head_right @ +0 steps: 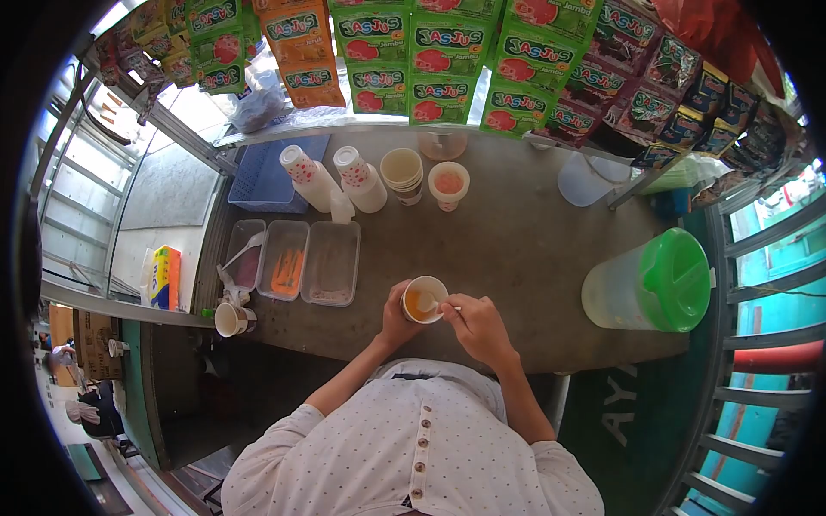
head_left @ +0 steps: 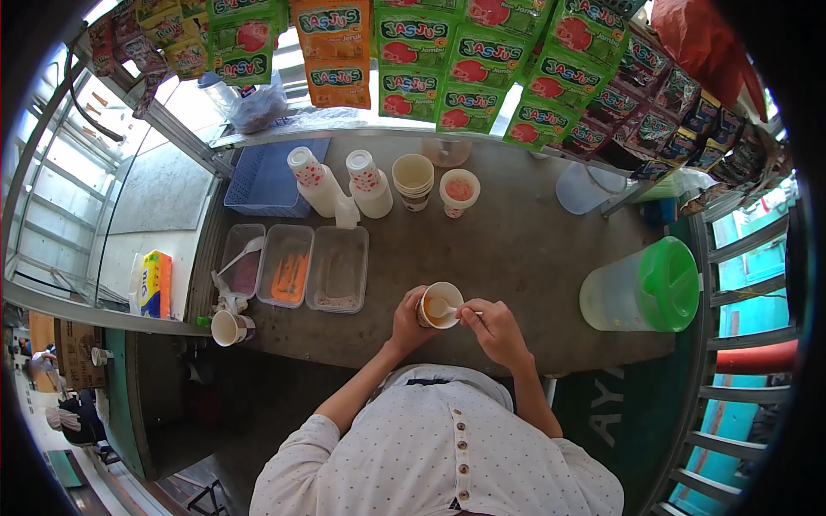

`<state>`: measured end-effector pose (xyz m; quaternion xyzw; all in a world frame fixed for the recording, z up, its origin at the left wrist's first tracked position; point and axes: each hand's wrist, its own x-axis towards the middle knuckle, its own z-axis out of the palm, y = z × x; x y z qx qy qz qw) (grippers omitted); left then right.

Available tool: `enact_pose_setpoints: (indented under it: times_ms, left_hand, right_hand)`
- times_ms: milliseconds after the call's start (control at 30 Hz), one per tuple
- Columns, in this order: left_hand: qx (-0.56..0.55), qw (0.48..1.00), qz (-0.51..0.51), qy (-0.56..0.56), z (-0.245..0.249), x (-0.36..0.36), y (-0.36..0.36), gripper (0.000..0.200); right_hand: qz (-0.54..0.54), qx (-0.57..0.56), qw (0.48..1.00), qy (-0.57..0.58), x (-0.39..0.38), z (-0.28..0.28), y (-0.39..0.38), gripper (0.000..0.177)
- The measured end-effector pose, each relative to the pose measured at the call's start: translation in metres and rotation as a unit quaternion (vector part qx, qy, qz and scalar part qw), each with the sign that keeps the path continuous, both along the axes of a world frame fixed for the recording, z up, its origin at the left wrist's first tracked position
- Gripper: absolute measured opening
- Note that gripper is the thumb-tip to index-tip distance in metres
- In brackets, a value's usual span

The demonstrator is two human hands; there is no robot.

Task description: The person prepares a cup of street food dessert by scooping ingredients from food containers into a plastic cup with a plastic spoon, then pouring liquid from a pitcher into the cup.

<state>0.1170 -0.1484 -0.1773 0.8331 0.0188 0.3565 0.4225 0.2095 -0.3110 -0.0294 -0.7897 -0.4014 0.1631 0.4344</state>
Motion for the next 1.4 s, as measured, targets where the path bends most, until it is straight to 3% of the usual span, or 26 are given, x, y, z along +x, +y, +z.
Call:
enact_pose_setpoints:
  times_ms: [33,100,133,200,233,333,400,433,500,600,700,800,900,1000,1100,1200,1400]
  left_hand:
    - [-0.004,1.0,-0.001,0.0,0.0,0.0,0.0,0.089]
    - [-0.008,1.0,-0.006,-0.003,-0.001,0.0,-0.001,0.088]
    - [-0.012,1.0,-0.009,-0.007,-0.002,0.0,-0.001,0.087]
    - [-0.01,1.0,-0.01,0.007,-0.001,-0.001,-0.001,0.087]
    - [-0.008,1.0,-0.011,0.02,0.001,-0.001,-0.001,0.088]
    - [-0.002,0.999,-0.017,0.045,0.006,-0.003,0.001,0.089]
    - [-0.012,0.999,-0.01,0.028,0.005,-0.002,0.0,0.087]
    - [-0.021,1.0,-0.003,0.012,0.004,-0.001,-0.001,0.086]
    - [-0.022,1.0,-0.005,0.001,0.003,-0.001,-0.001,0.086]
    - [-0.013,1.0,-0.004,-0.012,0.003,0.0,0.0,0.086]
    - [-0.01,1.0,-0.001,-0.002,0.003,-0.001,-0.001,0.086]
    - [-0.023,1.0,0.0,0.013,0.003,-0.002,-0.001,0.086]
    - [-0.026,1.0,-0.002,0.012,0.002,-0.002,-0.001,0.086]
    - [-0.024,1.0,0.001,0.008,0.002,-0.001,-0.002,0.086]
    - [-0.029,0.999,0.003,0.013,0.0,-0.001,-0.001,0.086]
    - [-0.027,1.0,0.002,0.011,0.0,-0.001,-0.001,0.086]
    - [-0.02,1.0,0.012,0.01,0.003,0.0,-0.002,0.085]
  right_hand:
    - [-0.001,0.0,1.0,0.0,0.0,0.0,-0.001,0.03]
    - [0.028,0.045,0.974,0.222,-0.001,-0.001,-0.002,0.026]
    - [0.028,0.046,0.974,0.222,0.0,-0.001,-0.001,0.026]
    - [0.009,0.026,0.997,0.077,0.0,0.0,0.0,0.023]
    - [0.008,0.026,0.997,0.076,0.001,-0.001,-0.001,0.023]
    - [0.041,0.015,0.99,0.136,0.001,0.0,-0.003,0.023]
    - [0.017,0.041,0.966,0.254,-0.002,0.005,-0.004,0.022]
    - [0.016,0.041,0.966,0.254,-0.001,0.005,-0.004,0.022]
    - [0.036,-0.011,0.998,0.057,0.002,0.005,-0.005,0.021]
    - [0.06,0.014,0.987,0.149,0.001,0.003,-0.008,0.021]
    - [0.034,-0.002,0.998,0.059,0.001,0.006,-0.006,0.022]
    - [0.068,0.003,0.986,0.151,0.002,0.006,-0.007,0.022]
    - [0.03,-0.016,0.997,0.076,-0.001,0.01,-0.003,0.022]
    - [0.066,0.002,0.986,0.155,0.003,0.008,-0.006,0.023]
    - [0.029,0.005,0.997,0.078,0.001,0.005,-0.004,0.024]
    - [0.055,0.015,0.988,0.144,0.003,0.005,-0.007,0.024]
    - [0.038,0.011,0.992,0.117,0.004,0.004,-0.004,0.025]
